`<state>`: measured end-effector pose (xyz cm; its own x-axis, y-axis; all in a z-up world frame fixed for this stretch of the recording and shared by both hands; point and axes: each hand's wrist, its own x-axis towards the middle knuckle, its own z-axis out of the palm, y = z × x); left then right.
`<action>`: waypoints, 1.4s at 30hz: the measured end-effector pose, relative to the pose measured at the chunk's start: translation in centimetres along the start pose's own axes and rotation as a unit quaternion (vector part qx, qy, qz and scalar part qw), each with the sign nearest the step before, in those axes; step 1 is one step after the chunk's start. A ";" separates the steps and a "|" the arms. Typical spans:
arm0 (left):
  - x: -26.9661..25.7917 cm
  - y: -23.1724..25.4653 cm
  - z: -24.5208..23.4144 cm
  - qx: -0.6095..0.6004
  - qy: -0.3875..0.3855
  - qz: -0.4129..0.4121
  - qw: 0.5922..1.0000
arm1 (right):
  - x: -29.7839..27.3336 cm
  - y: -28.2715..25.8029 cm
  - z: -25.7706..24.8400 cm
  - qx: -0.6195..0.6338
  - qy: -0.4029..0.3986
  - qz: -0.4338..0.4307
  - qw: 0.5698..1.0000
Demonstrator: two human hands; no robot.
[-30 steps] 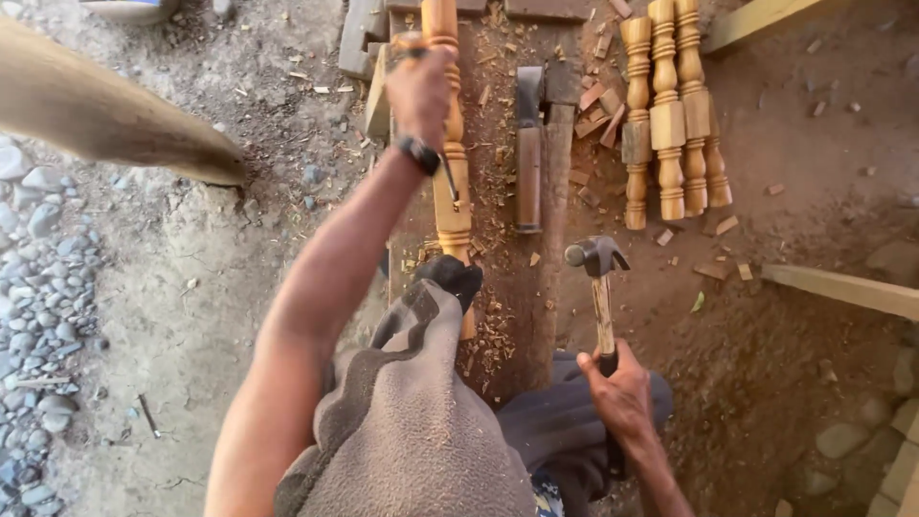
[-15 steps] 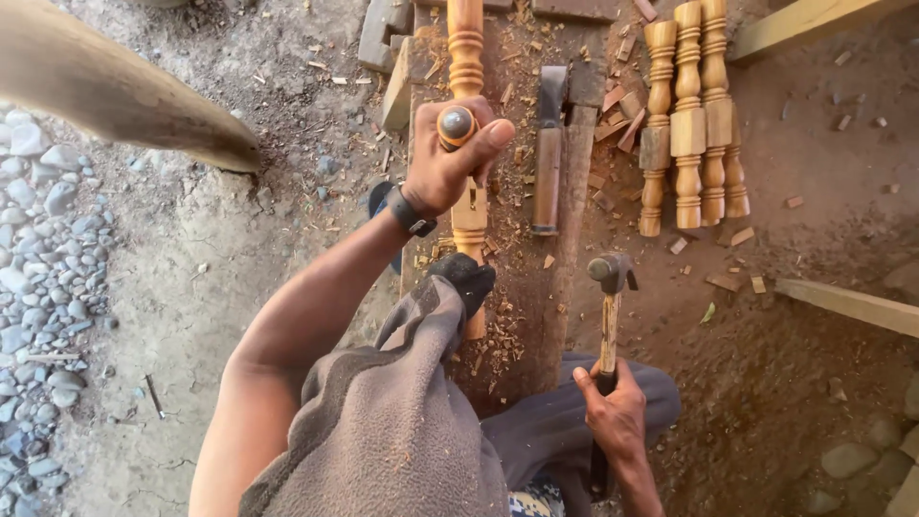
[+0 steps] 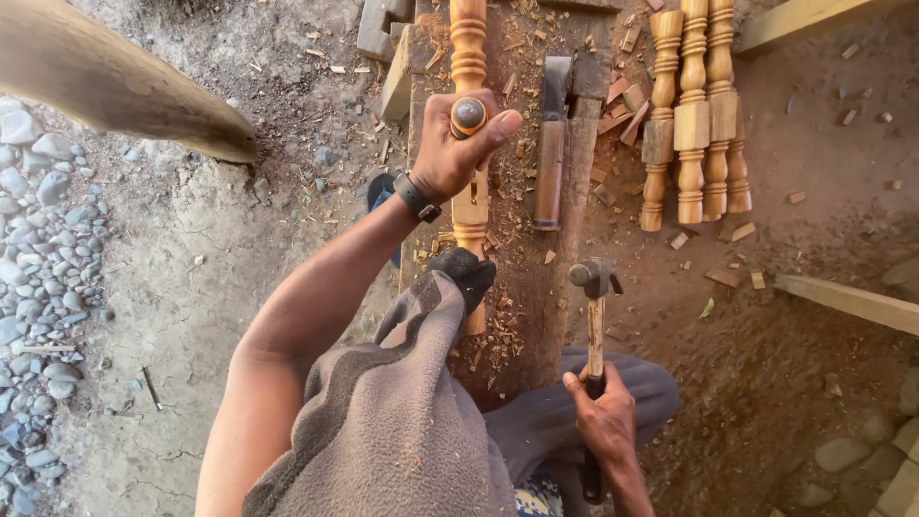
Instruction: Carving a mortise into a decorative wooden furniture leg using a hammer and chisel
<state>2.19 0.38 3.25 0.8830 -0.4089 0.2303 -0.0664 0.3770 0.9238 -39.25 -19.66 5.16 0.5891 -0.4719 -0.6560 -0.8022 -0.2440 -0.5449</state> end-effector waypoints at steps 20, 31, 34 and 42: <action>-0.7 -1.0 2.5 0.117 -0.071 0.015 0.990 | 2.4 -0.6 -1.0 -0.003 -0.005 -0.011 1.000; -0.3 -4.6 0.0 0.026 0.043 0.109 0.993 | 2.3 -16.8 -6.6 -0.083 0.081 -0.156 0.981; -1.2 -3.2 1.5 0.118 0.026 0.070 0.990 | -0.6 -23.4 -11.1 -0.070 0.030 -0.285 0.955; -2.2 0.0 2.9 0.154 -0.030 0.092 0.983 | 9.8 -17.6 -11.2 -0.226 0.455 -0.611 0.607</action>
<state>-1.05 -1.12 3.62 0.8145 -0.4094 0.4111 -0.3678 0.1838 0.9116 -20.47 -29.52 14.13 0.6392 0.0738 0.7655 0.1148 -0.9934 -0.0001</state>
